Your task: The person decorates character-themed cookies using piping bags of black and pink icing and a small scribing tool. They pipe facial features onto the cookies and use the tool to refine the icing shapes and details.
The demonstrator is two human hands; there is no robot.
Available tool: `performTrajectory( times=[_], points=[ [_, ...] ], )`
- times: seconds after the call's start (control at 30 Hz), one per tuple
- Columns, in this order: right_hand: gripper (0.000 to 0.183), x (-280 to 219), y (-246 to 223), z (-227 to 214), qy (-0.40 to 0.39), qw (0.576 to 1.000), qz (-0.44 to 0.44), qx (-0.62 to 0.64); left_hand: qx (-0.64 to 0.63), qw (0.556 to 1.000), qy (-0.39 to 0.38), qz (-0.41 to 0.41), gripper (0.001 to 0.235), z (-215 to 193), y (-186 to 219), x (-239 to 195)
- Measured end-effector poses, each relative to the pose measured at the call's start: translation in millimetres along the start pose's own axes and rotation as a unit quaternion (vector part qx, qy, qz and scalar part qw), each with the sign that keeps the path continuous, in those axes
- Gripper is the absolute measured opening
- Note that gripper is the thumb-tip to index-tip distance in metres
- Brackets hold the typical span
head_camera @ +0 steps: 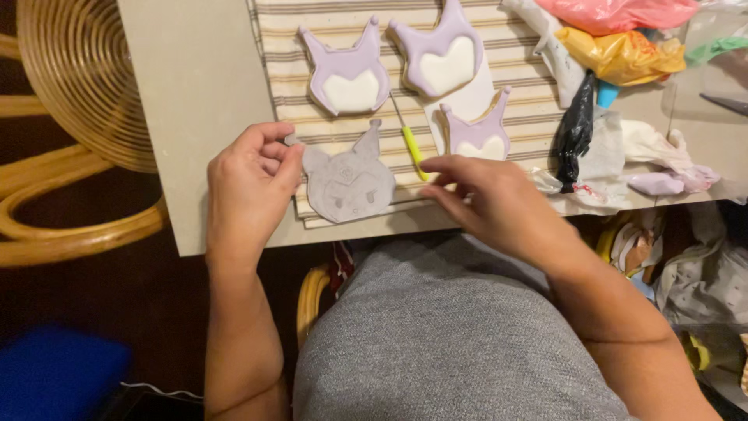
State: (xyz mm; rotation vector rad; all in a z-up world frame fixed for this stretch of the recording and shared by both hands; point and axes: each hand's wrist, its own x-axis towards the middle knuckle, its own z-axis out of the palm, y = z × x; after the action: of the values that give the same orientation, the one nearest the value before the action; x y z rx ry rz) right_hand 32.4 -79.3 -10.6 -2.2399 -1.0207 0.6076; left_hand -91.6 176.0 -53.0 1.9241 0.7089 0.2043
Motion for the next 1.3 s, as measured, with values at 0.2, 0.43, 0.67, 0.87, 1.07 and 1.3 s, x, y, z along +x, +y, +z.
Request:
performTrajectory(
  times=[0.2,0.43,0.67,0.87,1.07,1.3],
  points=[
    [0.021,-25,53,-76,0.143,0.987,0.024,-0.066,0.007,0.985,0.081,0.153,0.027,-1,-24,30],
    [0.021,-4,59,-131,0.116,0.975,-0.016,-0.191,-0.041,0.916,0.272,0.293,0.028,15,-75,62],
    [0.021,-47,74,-107,0.104,0.973,-0.083,-0.188,-0.037,0.936,0.219,0.275,0.035,15,-99,58],
    [0.038,-74,91,-108,0.066,0.960,-0.098,-0.254,-0.021,0.931,0.202,0.303,0.033,13,-89,57],
    [0.053,-72,102,-91,0.036,0.942,-0.122,-0.312,-0.006,0.934,0.201,0.297,0.029,12,-93,58],
    [0.047,-54,103,-96,0.017,0.914,-0.150,-0.377,-0.012,0.940,0.180,0.291,0.029,13,-84,56]
  ],
)
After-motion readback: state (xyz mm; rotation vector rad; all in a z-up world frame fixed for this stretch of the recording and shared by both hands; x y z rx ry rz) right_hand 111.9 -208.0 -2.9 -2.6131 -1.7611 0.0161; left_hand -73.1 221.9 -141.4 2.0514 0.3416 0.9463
